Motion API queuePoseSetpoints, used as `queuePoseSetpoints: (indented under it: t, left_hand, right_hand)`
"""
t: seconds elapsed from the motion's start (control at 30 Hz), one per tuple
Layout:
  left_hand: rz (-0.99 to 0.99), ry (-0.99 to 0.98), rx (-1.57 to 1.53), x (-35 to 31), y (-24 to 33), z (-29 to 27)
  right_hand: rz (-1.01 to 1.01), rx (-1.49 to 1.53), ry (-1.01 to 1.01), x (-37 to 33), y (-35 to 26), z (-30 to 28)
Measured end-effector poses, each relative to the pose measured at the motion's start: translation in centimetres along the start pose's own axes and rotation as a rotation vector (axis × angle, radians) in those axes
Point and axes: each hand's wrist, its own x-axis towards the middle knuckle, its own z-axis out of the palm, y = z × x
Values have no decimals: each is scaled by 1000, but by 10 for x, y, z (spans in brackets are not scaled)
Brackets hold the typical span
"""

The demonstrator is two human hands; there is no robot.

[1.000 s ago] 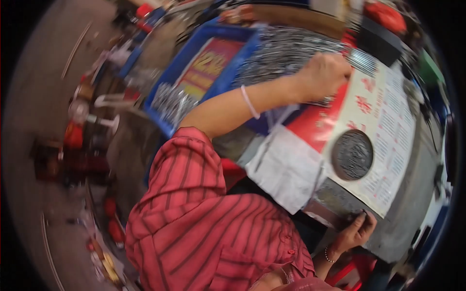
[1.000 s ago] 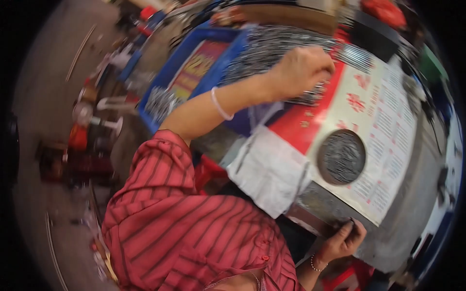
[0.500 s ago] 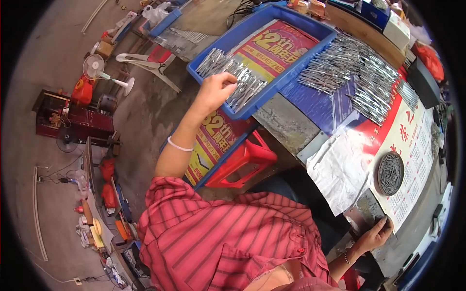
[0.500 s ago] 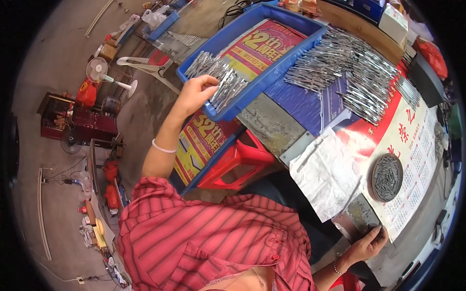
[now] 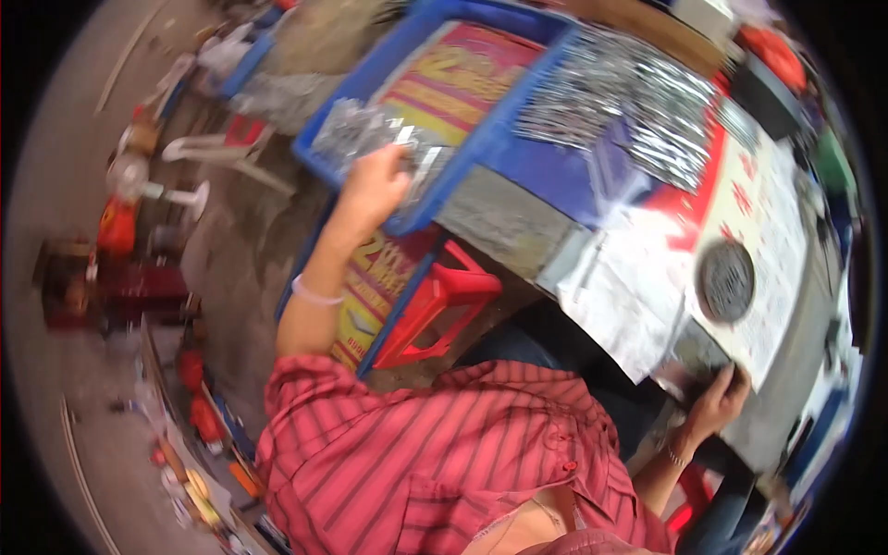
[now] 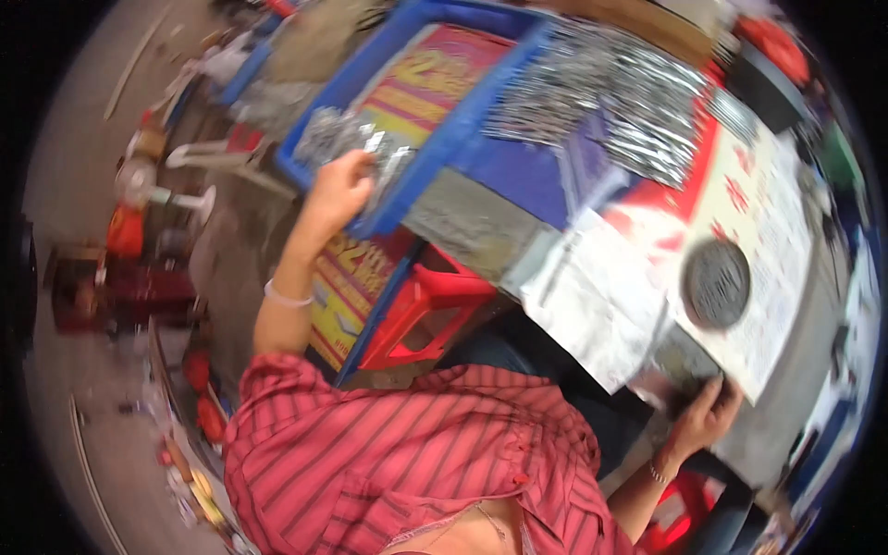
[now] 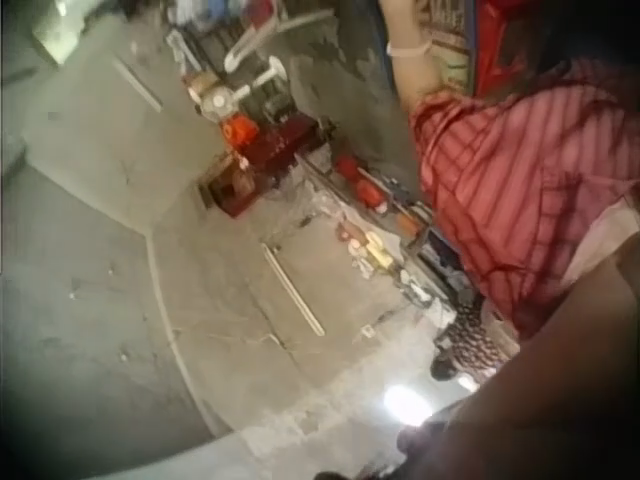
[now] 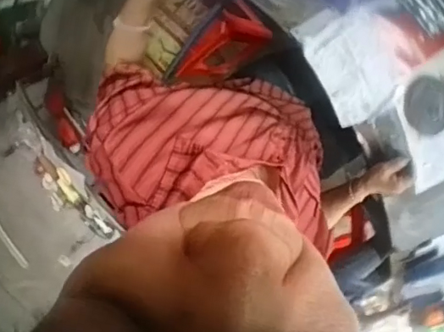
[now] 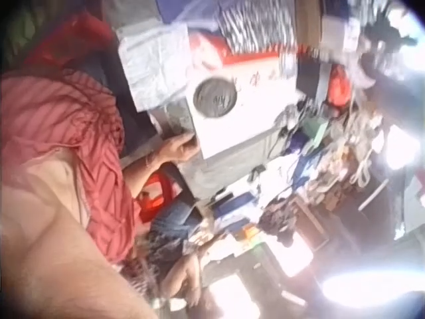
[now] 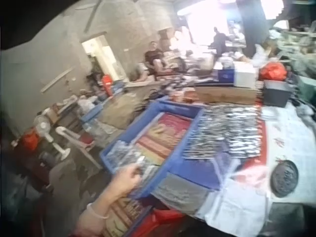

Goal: Manually assembling or inspecting small metal hardware components at a workbench in a workshop.

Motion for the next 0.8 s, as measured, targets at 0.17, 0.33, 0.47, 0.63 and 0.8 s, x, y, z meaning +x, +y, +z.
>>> queuePoseSetpoints:
  t: [0.17,0.33,0.47,0.63,0.8]
  left_hand:
    - [-82,228,-287,-15,-3,-14]
    - [26,263,-529,-59,72,-10]
    - [83,-112,-862,-95,144,36]
    - [-10,-498,-1089,-121,179,77]
    - [119,-636,-1151,-120,204,98]
  right_hand:
    - [30,152,-197,41,-24,6]
    - [-229,-28,-445,98,-38,19]
    - [-359,-393,-560,117,-26,36]
    - [-400,-605,-633,130,-30,53]
    - [-403,-561,-582,134,-23,57]
